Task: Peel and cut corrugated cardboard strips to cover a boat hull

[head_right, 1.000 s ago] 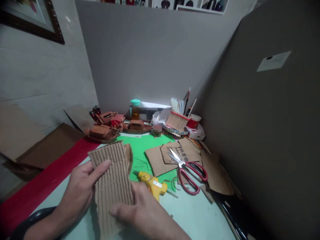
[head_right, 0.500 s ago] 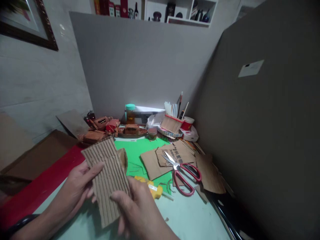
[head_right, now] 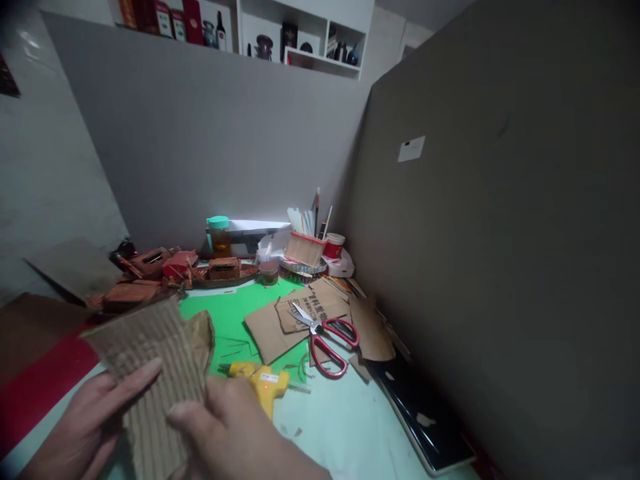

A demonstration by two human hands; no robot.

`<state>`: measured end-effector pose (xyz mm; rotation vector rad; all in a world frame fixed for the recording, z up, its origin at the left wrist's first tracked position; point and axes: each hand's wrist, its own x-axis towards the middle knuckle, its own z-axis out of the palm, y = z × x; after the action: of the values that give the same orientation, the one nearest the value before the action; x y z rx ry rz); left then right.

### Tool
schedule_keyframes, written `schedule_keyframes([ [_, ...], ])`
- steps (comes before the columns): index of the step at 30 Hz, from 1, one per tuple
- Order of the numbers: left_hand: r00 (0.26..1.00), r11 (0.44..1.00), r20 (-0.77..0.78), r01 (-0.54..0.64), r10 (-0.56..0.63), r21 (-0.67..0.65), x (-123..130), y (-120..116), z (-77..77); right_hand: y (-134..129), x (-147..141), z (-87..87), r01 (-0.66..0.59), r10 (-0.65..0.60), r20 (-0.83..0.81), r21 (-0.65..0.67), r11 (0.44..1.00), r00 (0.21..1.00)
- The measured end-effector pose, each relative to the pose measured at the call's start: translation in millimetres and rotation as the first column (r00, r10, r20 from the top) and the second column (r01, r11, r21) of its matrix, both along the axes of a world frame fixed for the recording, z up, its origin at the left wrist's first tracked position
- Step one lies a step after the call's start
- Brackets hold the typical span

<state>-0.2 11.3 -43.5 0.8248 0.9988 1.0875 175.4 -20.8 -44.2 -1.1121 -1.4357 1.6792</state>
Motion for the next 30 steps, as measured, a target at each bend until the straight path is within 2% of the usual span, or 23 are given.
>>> schedule_keyframes([
  [2,0.999,0.999,0.048,-0.016,0.018,-0.04,4.4,0.7,10.5,-6.0,3.0,9.1,-0.04,0.021,0.172,0.104,0.994,0.985],
  [4,0.994,0.997,0.107,0.017,-0.008,-0.079,9.5,0.5,21.3,-7.8,10.6,24.5,-0.094,0.003,0.327,0.262,0.961,0.945],
  [7,0.982,0.99,0.176,0.082,-0.06,-0.116,11.8,-0.4,31.3,1.9,37.7,47.3,-0.117,-0.048,0.412,0.364,0.924,0.91],
  [8,0.981,0.99,0.186,0.08,-0.056,-0.12,10.5,-0.5,32.2,7.9,51.7,51.5,-0.085,-0.19,0.529,0.452,0.888,0.827],
  [9,0.98,0.99,0.192,0.069,-0.045,-0.121,8.5,-0.5,32.0,14.6,67.6,53.0,-0.095,-0.345,0.668,0.53,0.843,0.659],
  [10,0.98,0.991,0.196,0.056,-0.031,-0.123,6.2,-0.3,30.7,21.4,84.7,51.8,-0.124,-0.447,0.774,0.549,0.826,0.449],
  [11,0.979,0.991,0.202,0.05,-0.024,-0.127,3.9,-0.1,28.8,27.9,101.9,48.0,-0.123,-0.474,0.81,0.54,0.833,0.345],
  [14,0.974,0.987,0.223,0.063,-0.029,-0.147,-0.6,0.5,20.9,42.4,143.5,26.5,-0.13,-0.471,0.862,0.497,0.858,0.188],
  [17,0.969,0.98,0.241,0.099,-0.056,-0.174,-1.4,-0.6,14.8,50.0,158.5,3.4,-0.157,-0.459,0.883,0.47,0.869,0.098],
  [19,0.965,0.974,0.251,0.123,-0.072,-0.192,-1.2,-1.6,13.6,53.0,157.8,-6.9,-0.172,-0.458,0.885,0.465,0.869,0.079],
  [21,0.959,0.962,0.264,0.162,-0.101,-0.221,-0.9,-1.7,14.5,54.2,156.4,-11.1,-0.178,-0.462,0.881,0.472,0.863,0.099],
  [25,0.952,0.948,0.27,0.212,-0.145,-0.238,-0.1,0.9,18.3,49.7,167.7,0.2,-0.184,-0.491,0.851,0.522,0.833,0.187],
  [27,0.958,0.958,0.253,0.194,-0.138,-0.212,0.0,2.0,19.3,44.2,176.2,13.6,-0.12,-0.538,0.795,0.585,0.802,0.279],
  [30,0.961,0.959,0.232,0.197,-0.148,-0.205,-0.7,1.0,19.3,32.5,174.6,35.2,0.161,-0.608,0.584,0.637,0.754,0.538],
])
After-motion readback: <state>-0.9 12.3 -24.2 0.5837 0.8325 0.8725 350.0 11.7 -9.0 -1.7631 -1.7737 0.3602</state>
